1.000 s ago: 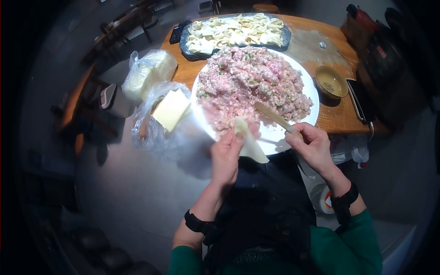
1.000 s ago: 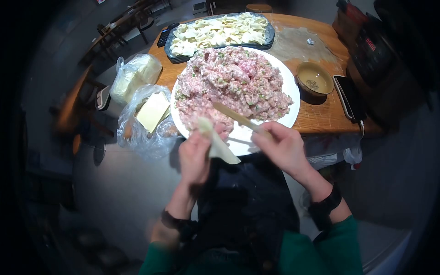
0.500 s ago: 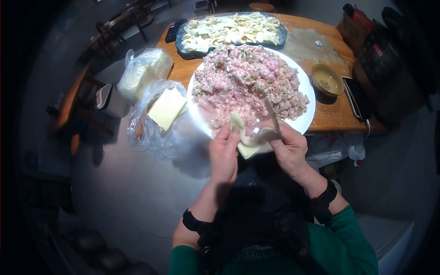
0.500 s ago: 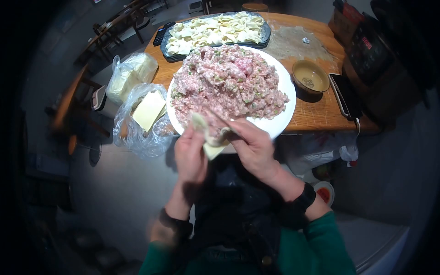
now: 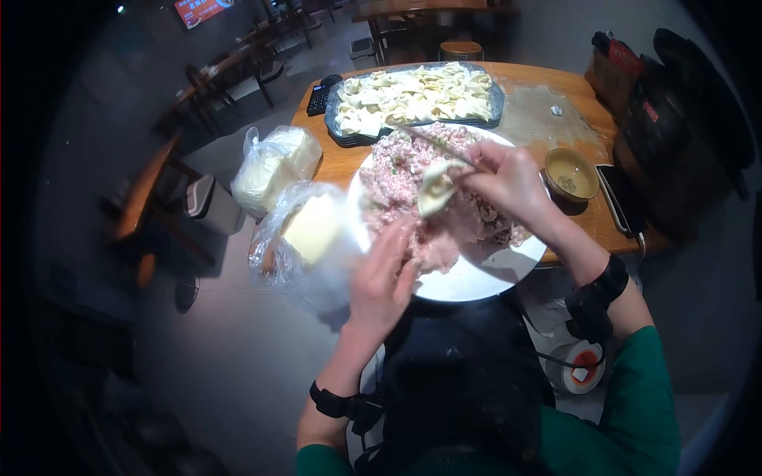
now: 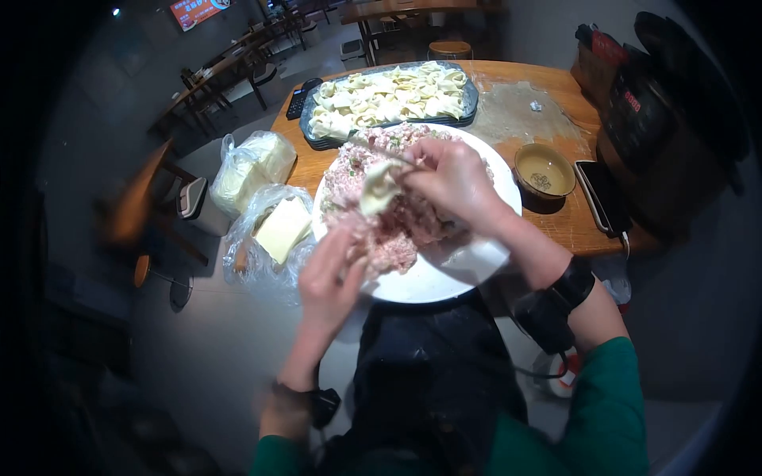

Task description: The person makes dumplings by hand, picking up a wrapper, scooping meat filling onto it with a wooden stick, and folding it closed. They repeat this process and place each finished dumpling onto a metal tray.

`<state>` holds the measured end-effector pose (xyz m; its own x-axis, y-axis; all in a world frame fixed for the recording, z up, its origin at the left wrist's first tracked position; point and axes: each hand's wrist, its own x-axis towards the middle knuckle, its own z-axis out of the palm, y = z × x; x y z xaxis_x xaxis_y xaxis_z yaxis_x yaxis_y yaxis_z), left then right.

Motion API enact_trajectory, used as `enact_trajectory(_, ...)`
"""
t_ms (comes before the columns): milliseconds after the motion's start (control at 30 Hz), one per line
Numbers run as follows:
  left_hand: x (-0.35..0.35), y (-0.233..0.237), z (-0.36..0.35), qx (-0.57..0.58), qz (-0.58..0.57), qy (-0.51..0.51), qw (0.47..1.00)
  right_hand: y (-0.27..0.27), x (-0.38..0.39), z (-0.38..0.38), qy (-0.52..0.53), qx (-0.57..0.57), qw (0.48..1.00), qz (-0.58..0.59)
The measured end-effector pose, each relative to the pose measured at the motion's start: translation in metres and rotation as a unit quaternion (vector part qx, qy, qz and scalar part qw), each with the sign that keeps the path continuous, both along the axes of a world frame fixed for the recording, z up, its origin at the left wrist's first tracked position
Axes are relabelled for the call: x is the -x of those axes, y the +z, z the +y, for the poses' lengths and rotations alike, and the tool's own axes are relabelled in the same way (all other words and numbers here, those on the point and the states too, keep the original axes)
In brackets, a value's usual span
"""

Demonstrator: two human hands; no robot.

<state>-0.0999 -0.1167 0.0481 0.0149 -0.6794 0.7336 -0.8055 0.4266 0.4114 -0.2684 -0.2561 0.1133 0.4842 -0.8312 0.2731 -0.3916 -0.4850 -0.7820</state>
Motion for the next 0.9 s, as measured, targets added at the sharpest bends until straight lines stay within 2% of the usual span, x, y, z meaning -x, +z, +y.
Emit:
enact_trajectory(67,-0.027,0.008,-0.001,-0.052,0.031,0.063,0.996,0.03,-0.01,-0.02,-0.05,-0.066,0.984,-0.154)
enact_trajectory(100,-0.042,0.012,-0.001,-0.057,0.039,0.095,0.993,0.028,-0.011,-0.029,-0.048,-0.064,0.984,-0.158)
enact_trajectory(133,-0.061,0.007,-0.001,-0.054,0.037,0.097,0.993,0.019,-0.012,-0.039,-0.063,-0.023,0.98,-0.187)
enact_trajectory(167,-0.084,-0.003,-0.002,-0.056,-0.01,0.149,0.987,0.014,-0.01,-0.046,-0.078,0.018,0.973,-0.214)
enact_trajectory(200,-0.101,-0.01,-0.002,-0.059,-0.055,0.202,0.976,0.013,-0.006,-0.041,-0.073,0.019,0.974,-0.215)
enact_trajectory(267,-0.122,-0.015,-0.002,-0.09,-0.096,0.224,0.966,0.003,0.008,-0.011,0.012,-0.063,0.984,-0.167)
enact_trajectory(333,-0.129,-0.013,-0.001,-0.129,-0.136,0.25,0.95,-0.016,0.019,0.015,0.022,-0.035,0.993,-0.113)
enact_trajectory(400,-0.121,-0.005,-0.005,-0.134,-0.195,0.226,0.945,-0.013,0.03,0.045,0.078,-0.216,0.957,-0.178)
enact_trajectory(467,-0.127,-0.003,-0.011,-0.132,-0.212,0.219,0.943,-0.039,0.045,0.05,0.084,-0.123,0.98,-0.132)
enact_trajectory(533,-0.131,-0.009,-0.018,-0.127,-0.217,0.207,0.946,-0.052,0.063,0.054,0.07,-0.09,0.991,-0.071)
enact_trajectory(633,-0.127,-0.011,-0.021,-0.144,-0.213,0.213,0.943,-0.067,0.08,0.056,0.056,-0.105,0.989,-0.093)
enact_trajectory(700,-0.127,-0.014,-0.026,-0.106,-0.23,0.202,0.946,-0.073,0.086,0.057,0.047,-0.112,0.99,-0.07)
enact_trajectory(800,-0.125,-0.015,-0.027,-0.091,-0.266,0.2,0.939,-0.083,0.092,0.06,0.051,-0.095,0.993,-0.057)
enact_trajectory(833,-0.124,-0.015,-0.027,-0.104,-0.269,0.208,0.935,-0.086,0.094,0.061,0.057,-0.057,0.996,-0.044)
enact_trajectory(900,-0.124,-0.016,-0.029,-0.115,-0.274,0.217,0.93,-0.074,0.098,0.066,0.06,-0.051,0.997,-0.019)
